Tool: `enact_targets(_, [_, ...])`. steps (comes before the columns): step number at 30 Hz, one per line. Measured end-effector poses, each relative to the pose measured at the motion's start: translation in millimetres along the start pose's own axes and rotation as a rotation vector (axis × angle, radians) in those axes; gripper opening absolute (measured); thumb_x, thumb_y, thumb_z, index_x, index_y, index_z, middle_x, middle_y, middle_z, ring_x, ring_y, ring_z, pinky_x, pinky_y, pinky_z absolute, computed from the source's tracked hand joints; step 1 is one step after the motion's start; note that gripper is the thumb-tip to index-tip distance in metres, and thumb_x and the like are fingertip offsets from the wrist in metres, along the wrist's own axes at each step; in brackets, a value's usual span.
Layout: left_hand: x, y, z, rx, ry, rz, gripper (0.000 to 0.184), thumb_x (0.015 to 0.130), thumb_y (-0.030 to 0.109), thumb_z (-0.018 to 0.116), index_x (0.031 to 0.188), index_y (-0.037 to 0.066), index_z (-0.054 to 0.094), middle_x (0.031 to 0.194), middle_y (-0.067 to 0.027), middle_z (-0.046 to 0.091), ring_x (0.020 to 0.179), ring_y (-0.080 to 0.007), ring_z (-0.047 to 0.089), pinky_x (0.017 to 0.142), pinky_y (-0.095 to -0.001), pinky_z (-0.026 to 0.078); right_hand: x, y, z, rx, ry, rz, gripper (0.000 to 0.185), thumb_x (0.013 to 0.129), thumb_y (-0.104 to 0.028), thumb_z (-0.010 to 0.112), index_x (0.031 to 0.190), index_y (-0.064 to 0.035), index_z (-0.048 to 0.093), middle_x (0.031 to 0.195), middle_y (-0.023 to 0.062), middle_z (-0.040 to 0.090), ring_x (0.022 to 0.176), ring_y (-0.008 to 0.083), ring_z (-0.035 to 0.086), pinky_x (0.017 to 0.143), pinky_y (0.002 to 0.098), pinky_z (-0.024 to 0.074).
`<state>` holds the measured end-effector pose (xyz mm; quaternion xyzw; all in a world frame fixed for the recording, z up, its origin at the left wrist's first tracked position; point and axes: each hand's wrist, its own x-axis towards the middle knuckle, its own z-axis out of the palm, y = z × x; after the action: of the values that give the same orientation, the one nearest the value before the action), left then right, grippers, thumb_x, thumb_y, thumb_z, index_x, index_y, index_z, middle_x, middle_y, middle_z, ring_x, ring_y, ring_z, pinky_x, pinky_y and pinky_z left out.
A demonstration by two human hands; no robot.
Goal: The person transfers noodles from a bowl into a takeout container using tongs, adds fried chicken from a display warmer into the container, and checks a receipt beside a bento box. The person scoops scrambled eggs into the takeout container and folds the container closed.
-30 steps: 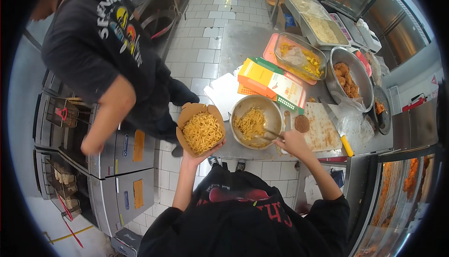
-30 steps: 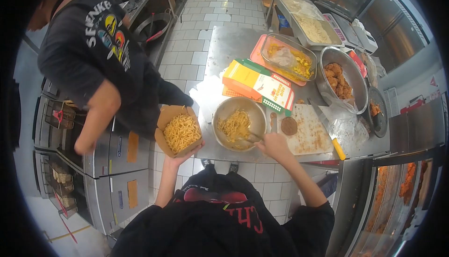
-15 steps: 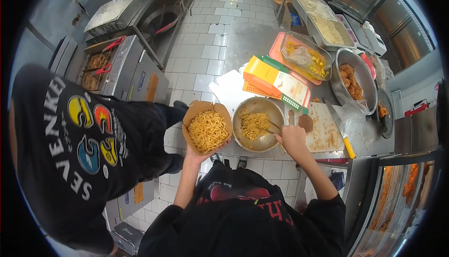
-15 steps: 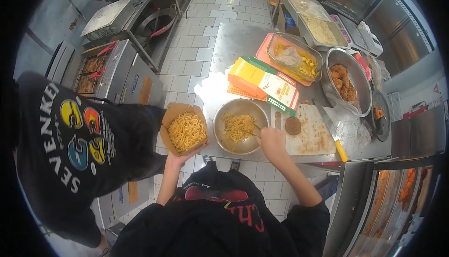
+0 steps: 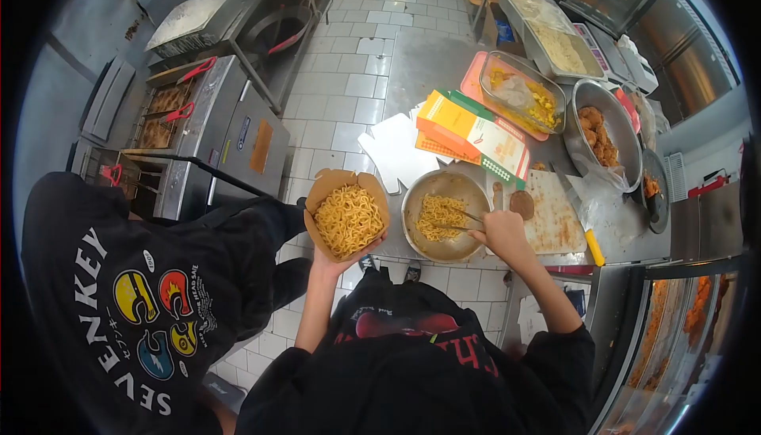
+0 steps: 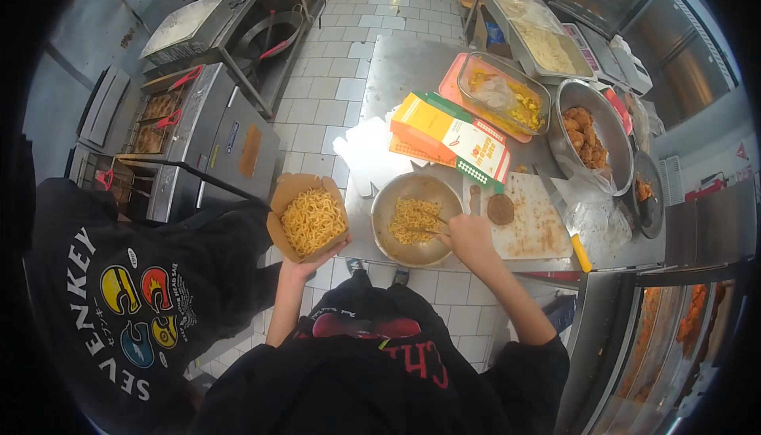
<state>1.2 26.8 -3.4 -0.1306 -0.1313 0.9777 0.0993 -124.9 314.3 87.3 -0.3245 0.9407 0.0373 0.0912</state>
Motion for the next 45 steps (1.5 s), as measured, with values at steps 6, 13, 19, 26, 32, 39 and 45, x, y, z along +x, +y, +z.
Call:
enact_targets(6, [-11.1, 0.9, 6.0, -0.087, 0.064, 0.043, 0.063, 0.088, 0.053, 0.033, 0.13, 0.006, 0.036, 0.13, -0.0271, 0.033, 0.113, -0.0522, 0.036, 0.092, -0.06, 0.037, -1.5, 6.5, 10.8, 0.066, -0.062, 0.043, 0.042, 0.069, -0.044, 0.068, 0.073, -0.0022, 0.063, 0.064, 0.014, 0.06, 0.064, 0.0299, 0.061, 0.055, 0.0393, 0.0476])
enact_targets(13, [-9.9, -5.5, 13.1, 1.036, 0.092, 0.255, 0.043, 0.084, 0.033, 0.058, 0.118, 0.009, 0.046, 0.111, -0.0045, 0.055, 0.11, -0.018, 0.048, 0.097, -0.035, 0.037, 5.6, 29.6, 8.3, 0.184, 0.143, 0.103, 0.042, 0.07, -0.046, 0.066, 0.074, -0.0043, 0.064, 0.06, 0.014, 0.058, 0.061, 0.0326, 0.059, 0.056, 0.0423, 0.0459])
enact_targets(19, [-18.3, -6.8, 31.1, 0.751, -0.042, 0.285, 0.046, 0.087, 0.032, 0.053, 0.123, 0.009, 0.04, 0.119, -0.0081, 0.05, 0.112, -0.0251, 0.048, 0.103, -0.0422, 0.032, 2.6, 20.7, 35.4, 0.203, 0.082, 0.126, 0.063, 0.067, -0.043, 0.069, 0.114, -0.0065, 0.051, 0.079, 0.0154, 0.06, 0.073, 0.0317, 0.06, 0.061, 0.0411, 0.046])
enact_targets(26, [-20.0, -30.7, 23.8, 0.172, 0.025, 0.21, 0.052, 0.091, 0.046, 0.033, 0.128, 0.01, 0.04, 0.123, -0.0145, 0.046, 0.116, -0.038, 0.041, 0.103, -0.0596, 0.022, -31.9, 19.0, 16.4, 0.295, 0.298, 0.135, 0.073, 0.07, -0.036, 0.069, 0.131, -0.0103, 0.037, 0.123, 0.018, 0.038, 0.116, 0.0353, 0.036, 0.089, 0.045, 0.0356])
enact_targets(32, [-12.5, -72.1, 3.2, 0.22, -0.073, 0.014, 0.061, 0.089, 0.051, 0.034, 0.132, 0.008, 0.037, 0.12, -0.0136, 0.047, 0.114, -0.0386, 0.039, 0.102, -0.0577, 0.025, -91.6, -10.2, 23.0, 0.611, 0.474, 0.125, 0.054, 0.076, -0.017, 0.067, 0.124, -0.0082, 0.045, 0.122, 0.0195, 0.04, 0.113, 0.0361, 0.04, 0.093, 0.0438, 0.0356])
enact_targets(39, [3.8, -150.4, -12.0, 0.309, -0.029, -0.313, 0.058, 0.088, 0.05, 0.035, 0.13, 0.01, 0.04, 0.124, -0.0108, 0.048, 0.11, -0.0363, 0.047, 0.103, -0.0578, 0.024, -206.3, -49.4, 148.5, 1.234, 0.002, 0.324, 0.031, 0.084, -0.021, 0.058, 0.111, -0.0058, 0.055, 0.105, 0.0132, 0.058, 0.104, 0.0282, 0.051, 0.084, 0.0357, 0.0431])
enact_targets(45, [9.6, -199.4, -40.1, 0.453, 0.077, -0.627, 0.058, 0.087, 0.051, 0.039, 0.127, 0.01, 0.043, 0.127, -0.0107, 0.047, 0.114, -0.0325, 0.047, 0.098, -0.0508, 0.035, -380.3, -141.1, 356.9, 1.178, -0.123, 0.528, 0.063, 0.078, -0.04, 0.062, 0.126, -0.0028, 0.044, 0.124, 0.0195, 0.046, 0.111, 0.0359, 0.045, 0.097, 0.0388, 0.0358])
